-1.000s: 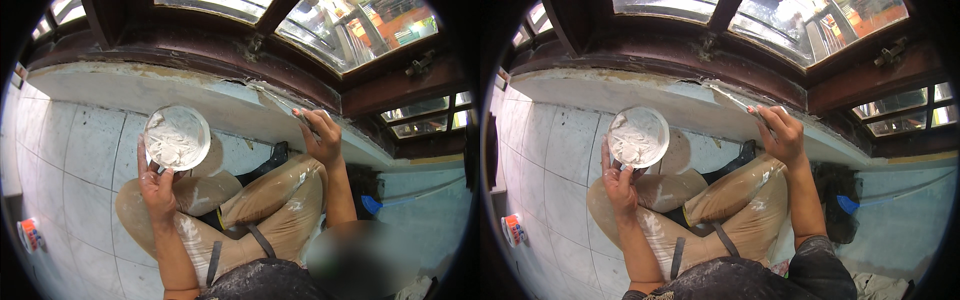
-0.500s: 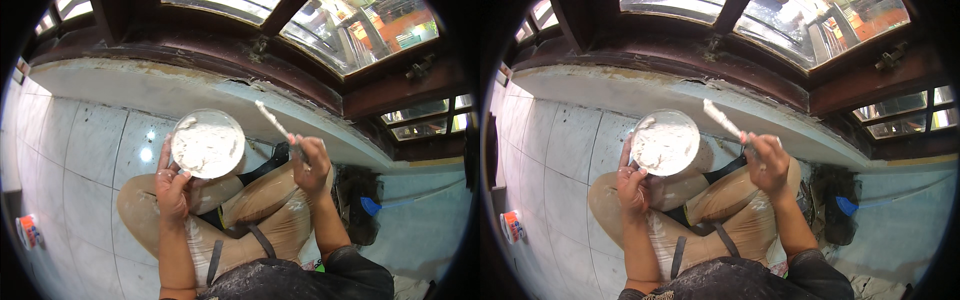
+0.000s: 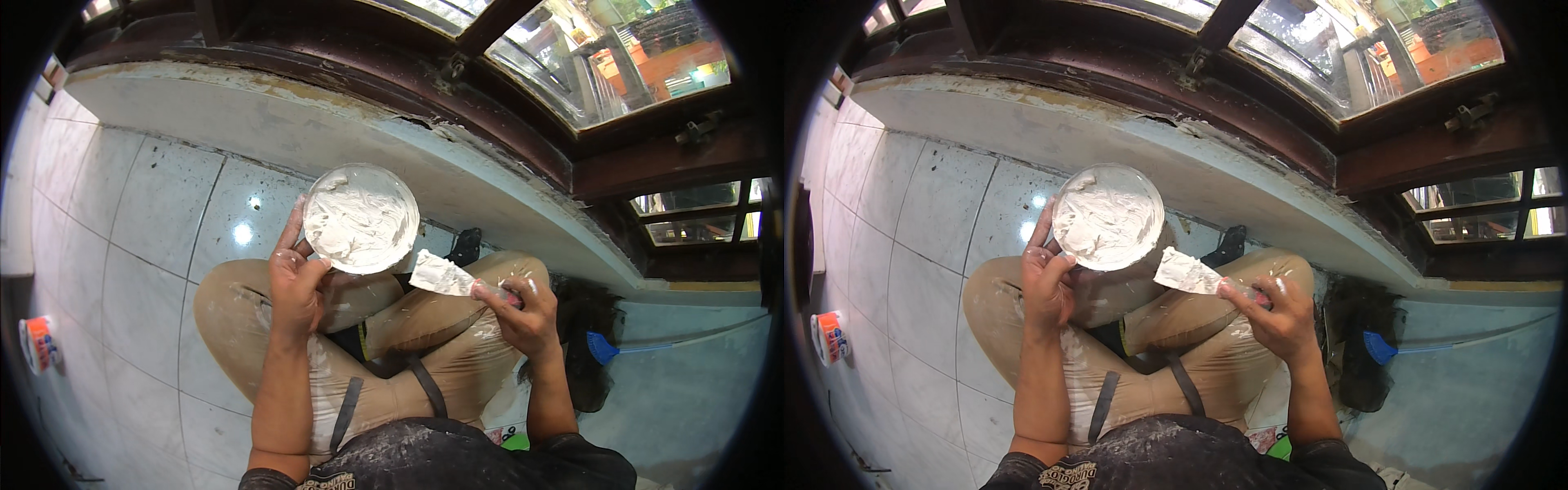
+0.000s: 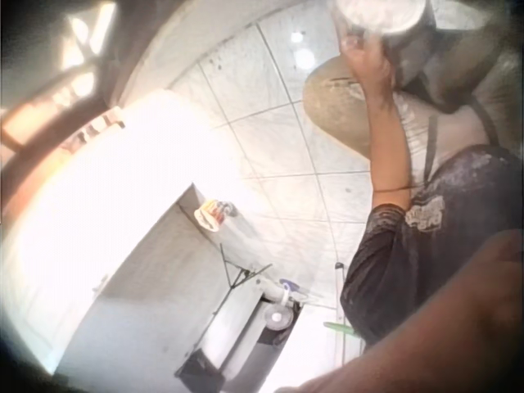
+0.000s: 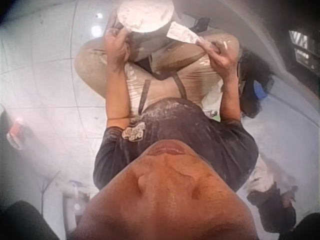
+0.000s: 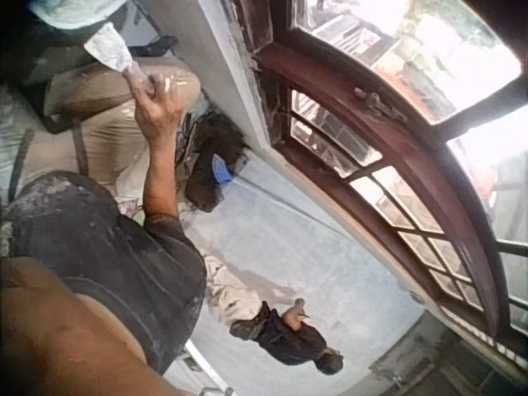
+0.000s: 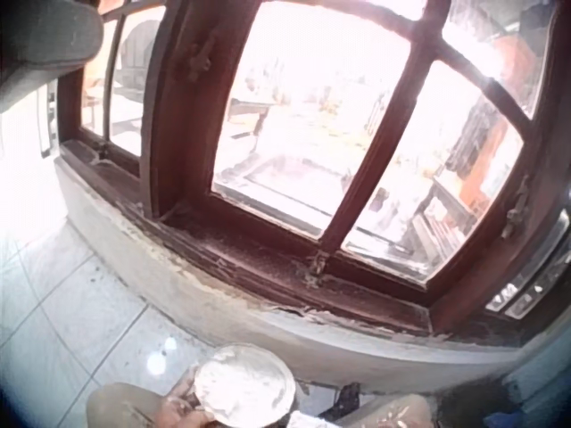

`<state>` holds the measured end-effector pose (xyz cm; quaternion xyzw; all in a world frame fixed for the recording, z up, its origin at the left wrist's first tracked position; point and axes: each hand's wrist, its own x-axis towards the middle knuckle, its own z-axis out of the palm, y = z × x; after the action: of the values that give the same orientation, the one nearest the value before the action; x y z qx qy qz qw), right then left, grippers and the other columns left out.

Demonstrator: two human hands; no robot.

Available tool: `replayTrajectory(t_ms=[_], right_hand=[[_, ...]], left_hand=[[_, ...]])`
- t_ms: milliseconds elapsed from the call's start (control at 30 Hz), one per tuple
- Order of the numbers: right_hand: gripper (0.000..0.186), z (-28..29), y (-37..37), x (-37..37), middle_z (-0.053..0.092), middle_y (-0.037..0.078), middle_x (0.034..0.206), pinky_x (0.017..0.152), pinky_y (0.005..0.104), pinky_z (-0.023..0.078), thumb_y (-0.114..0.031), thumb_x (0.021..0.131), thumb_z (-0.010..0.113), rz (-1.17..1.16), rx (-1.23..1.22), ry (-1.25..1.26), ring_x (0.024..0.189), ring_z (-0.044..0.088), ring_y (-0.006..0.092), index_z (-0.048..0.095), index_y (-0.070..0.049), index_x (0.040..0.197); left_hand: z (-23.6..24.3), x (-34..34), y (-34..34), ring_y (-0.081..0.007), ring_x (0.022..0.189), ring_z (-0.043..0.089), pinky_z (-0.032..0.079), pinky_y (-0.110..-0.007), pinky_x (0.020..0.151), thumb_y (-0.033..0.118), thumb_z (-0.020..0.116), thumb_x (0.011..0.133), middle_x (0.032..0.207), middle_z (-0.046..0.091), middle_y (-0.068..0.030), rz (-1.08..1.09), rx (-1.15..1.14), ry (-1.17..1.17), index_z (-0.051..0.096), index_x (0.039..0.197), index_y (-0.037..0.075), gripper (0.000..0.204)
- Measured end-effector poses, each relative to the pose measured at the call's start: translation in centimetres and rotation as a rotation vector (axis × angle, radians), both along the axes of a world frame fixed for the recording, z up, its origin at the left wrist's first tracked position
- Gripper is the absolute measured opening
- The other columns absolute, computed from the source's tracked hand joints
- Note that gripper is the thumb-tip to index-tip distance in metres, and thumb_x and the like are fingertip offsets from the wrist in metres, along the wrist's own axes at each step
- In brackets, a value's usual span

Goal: The person sits on the floor and uses a putty knife to apply white filler from a small container onto the lower frame of a window sill. The person repeatedly scoops filler and smooths it along the sill's edge.

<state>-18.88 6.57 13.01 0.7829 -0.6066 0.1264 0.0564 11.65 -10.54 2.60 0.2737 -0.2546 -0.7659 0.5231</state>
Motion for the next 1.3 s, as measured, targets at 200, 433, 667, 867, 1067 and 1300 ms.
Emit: replayTrajectory(t_ms=[200, 433, 667, 867, 1067, 1300], right_hand=[[0.038, -1.4, -0.5, 3.2, 0.076, 0.006, 0.111, 0.08, 0.0302, 0.057, -0.004, 0.101, 0.079, -0.156, 0.026, -0.751, 0.09, 0.07, 0.0161, 0.081, -0.004, 0.139], [0.037, -5.1, 2.3, 6.0, 0.08, 0.005, 0.121, 0.086, 0.025, 0.055, -0.013, 0.112, 0.07, -0.452, 0.49, -1.321, 0.097, 0.068, 0.0069, 0.075, 0.0, 0.146], [0.042, -1.1, 0.8, 3.4, 0.079, 0.007, 0.116, 0.083, 0.0276, 0.055, 0.0, 0.105, 0.073, -0.353, 0.018, -0.832, 0.089, 0.068, 0.0129, 0.072, 0.0, 0.147], [0.05, 1.2, -7.8, -0.5, 0.077, 0.014, 0.11, 0.082, 0.0332, 0.058, 0.005, 0.096, 0.079, -0.17, -0.176, -0.427, 0.092, 0.073, 0.0258, 0.076, -0.002, 0.145], [0.046, 1.0, -13.2, -5.4, 0.075, 0.013, 0.109, 0.084, 0.035, 0.062, 0.006, 0.094, 0.081, -0.007, -0.226, -0.331, 0.096, 0.075, 0.0241, 0.08, -0.003, 0.14], [0.047, 1.2, -13.5, -6.9, 0.076, 0.012, 0.112, 0.085, 0.0358, 0.063, 0.006, 0.094, 0.082, -0.018, -0.152, -0.308, 0.097, 0.076, 0.0229, 0.081, -0.004, 0.14]], left_hand=[[0.0, 0.4, -0.2, -0.0336, 0.139, 0.071, 0.063, -0.045, 0.116, -0.014, 0.055, 0.087, 0.157, 0.062, -0.0316, -0.027, -0.021, -0.038, 0.027, 0.178, -0.007, 0.095], [0.2, 0.9, -0.4, -0.0394, 0.138, 0.072, 0.072, -0.05, 0.104, -0.006, 0.058, 0.086, 0.159, 0.06, -0.0318, 0.047, -0.007, -0.017, 0.026, 0.177, -0.006, 0.097], [0.8, 1.7, -0.8, -0.0414, 0.135, 0.073, 0.075, -0.05, 0.096, -0.003, 0.058, 0.086, 0.16, 0.059, -0.0308, 0.131, -0.018, -0.115, 0.026, 0.177, -0.005, 0.096], [0.9, 1.8, -0.9, -0.0362, 0.129, 0.077, 0.076, -0.043, 0.091, -0.007, 0.056, 0.092, 0.155, 0.064, -0.0298, 0.156, -0.031, -0.094, 0.027, 0.177, -0.004, 0.09], [1.1, 2.0, -0.9, -0.0362, 0.13, 0.076, 0.075, -0.045, 0.095, -0.007, 0.056, 0.093, 0.154, 0.065, -0.03, 0.173, -0.032, -0.072, 0.027, 0.177, -0.005, 0.089], [0.8, 2.1, -0.9, -0.0379, 0.134, 0.074, 0.074, -0.047, 0.097, -0.001, 0.059, 0.089, 0.157, 0.063, -0.0285, 0.158, -0.03, -0.145, 0.028, 0.177, -0.004, 0.093]])
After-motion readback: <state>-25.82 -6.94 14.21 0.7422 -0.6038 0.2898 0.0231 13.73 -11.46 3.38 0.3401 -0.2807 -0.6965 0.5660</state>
